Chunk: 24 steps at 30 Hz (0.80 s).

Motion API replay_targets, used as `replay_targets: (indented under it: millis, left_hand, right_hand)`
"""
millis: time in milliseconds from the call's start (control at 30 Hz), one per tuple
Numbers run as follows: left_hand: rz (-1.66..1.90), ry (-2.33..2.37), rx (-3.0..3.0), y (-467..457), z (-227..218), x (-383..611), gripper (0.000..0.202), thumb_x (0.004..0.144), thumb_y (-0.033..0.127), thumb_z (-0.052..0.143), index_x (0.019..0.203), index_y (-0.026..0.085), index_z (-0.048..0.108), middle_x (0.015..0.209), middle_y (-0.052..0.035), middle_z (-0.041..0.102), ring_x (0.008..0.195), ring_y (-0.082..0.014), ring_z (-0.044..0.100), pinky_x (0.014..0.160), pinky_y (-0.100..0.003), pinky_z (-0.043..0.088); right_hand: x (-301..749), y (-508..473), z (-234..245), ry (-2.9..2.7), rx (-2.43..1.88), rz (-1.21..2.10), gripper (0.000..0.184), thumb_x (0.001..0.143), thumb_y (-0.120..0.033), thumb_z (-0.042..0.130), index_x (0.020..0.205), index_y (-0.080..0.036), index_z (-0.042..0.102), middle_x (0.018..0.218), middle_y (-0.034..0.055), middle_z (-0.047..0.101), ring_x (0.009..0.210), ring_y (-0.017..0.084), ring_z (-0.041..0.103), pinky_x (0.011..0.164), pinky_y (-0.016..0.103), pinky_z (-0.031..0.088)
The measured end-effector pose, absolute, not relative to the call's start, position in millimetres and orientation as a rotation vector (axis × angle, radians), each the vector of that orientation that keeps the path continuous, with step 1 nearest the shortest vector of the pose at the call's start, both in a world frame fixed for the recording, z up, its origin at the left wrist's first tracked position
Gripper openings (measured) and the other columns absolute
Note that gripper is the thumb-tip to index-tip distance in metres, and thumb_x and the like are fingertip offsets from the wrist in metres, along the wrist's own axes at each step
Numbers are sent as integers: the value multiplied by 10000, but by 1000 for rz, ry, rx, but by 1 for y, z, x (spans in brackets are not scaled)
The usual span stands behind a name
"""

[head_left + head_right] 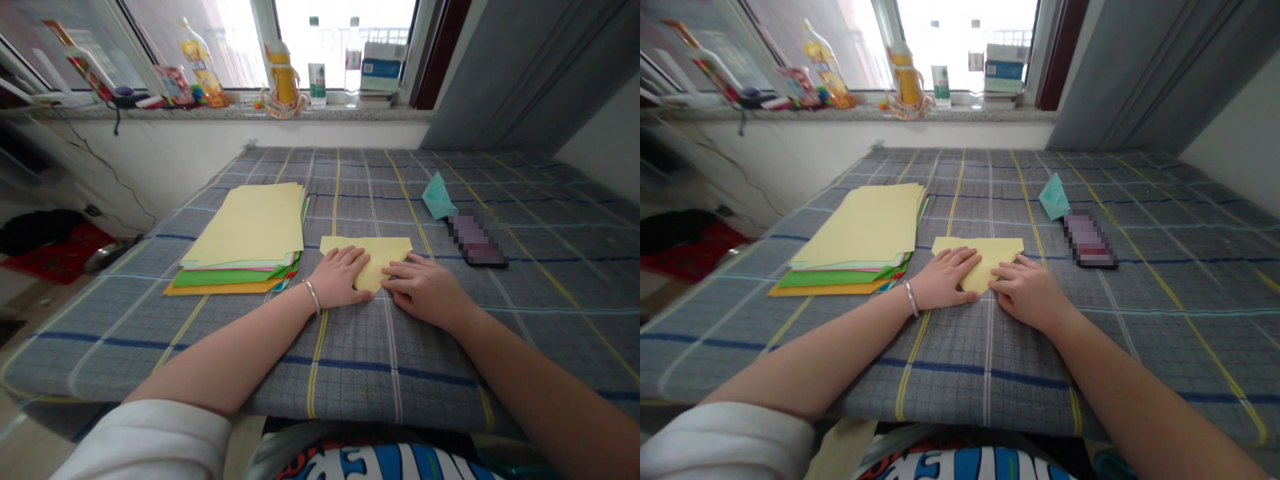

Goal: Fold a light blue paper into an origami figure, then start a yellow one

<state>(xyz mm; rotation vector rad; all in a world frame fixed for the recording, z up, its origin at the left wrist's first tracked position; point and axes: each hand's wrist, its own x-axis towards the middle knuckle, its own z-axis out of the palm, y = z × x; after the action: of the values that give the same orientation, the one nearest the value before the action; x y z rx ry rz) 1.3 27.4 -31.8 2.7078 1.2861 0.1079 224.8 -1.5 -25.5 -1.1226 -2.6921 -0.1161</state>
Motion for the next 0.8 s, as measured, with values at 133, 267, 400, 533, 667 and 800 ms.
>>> replay_targets:
  millis: [133,267,400,533,667,800]
  left_hand:
    - [117,1290,2706,27,-32,1,820,794,637,515,1434,158,329,1527,-103,287,1410,-271,227,1148,-432,181]
    - [119,1292,2697,27,-31,1,820,789,632,527,1433,163,333,1524,-101,293,1410,-274,227,1150,-429,183]
    - [122,1296,2688,27,-30,2,820,785,628,535,1432,167,333,1526,-98,288,1410,-277,226,1149,-435,186]
    - [119,1291,2685,28,-30,2,822,786,624,535,1434,164,330,1528,-100,283,1411,-278,225,1152,-445,181]
    - [100,1297,2677,27,-31,2,820,792,612,537,1441,163,315,1532,-100,274,1416,-278,215,1157,-456,167]
    - [95,1301,2677,27,-31,2,822,794,608,537,1446,163,306,1536,-101,265,1420,-279,204,1160,-464,159]
  right_hand:
    - [223,-1,-26,-2635,-1249,-201,273,838,-180,482,940,-239,728,1171,36,681,1074,217,615,1074,449,301]
    - [224,3,-27,-2598,-1361,-261,271,831,-179,470,925,-208,723,1129,59,698,1062,230,624,1083,465,270]
    - [225,8,-28,-2556,-1502,-297,272,829,-192,467,931,-175,719,1110,84,704,1022,243,637,1059,480,280]
    - [225,10,-29,-2514,-1611,-342,285,847,-205,445,907,-167,721,1070,90,716,964,237,652,1048,488,270]
    - [224,11,-28,-2464,-1732,-394,332,890,-238,401,928,-159,721,1033,96,724,937,241,656,1036,482,265]
    - [224,11,-26,-2428,-1810,-415,327,892,-258,415,934,-172,727,1051,87,718,933,254,652,1035,477,239]
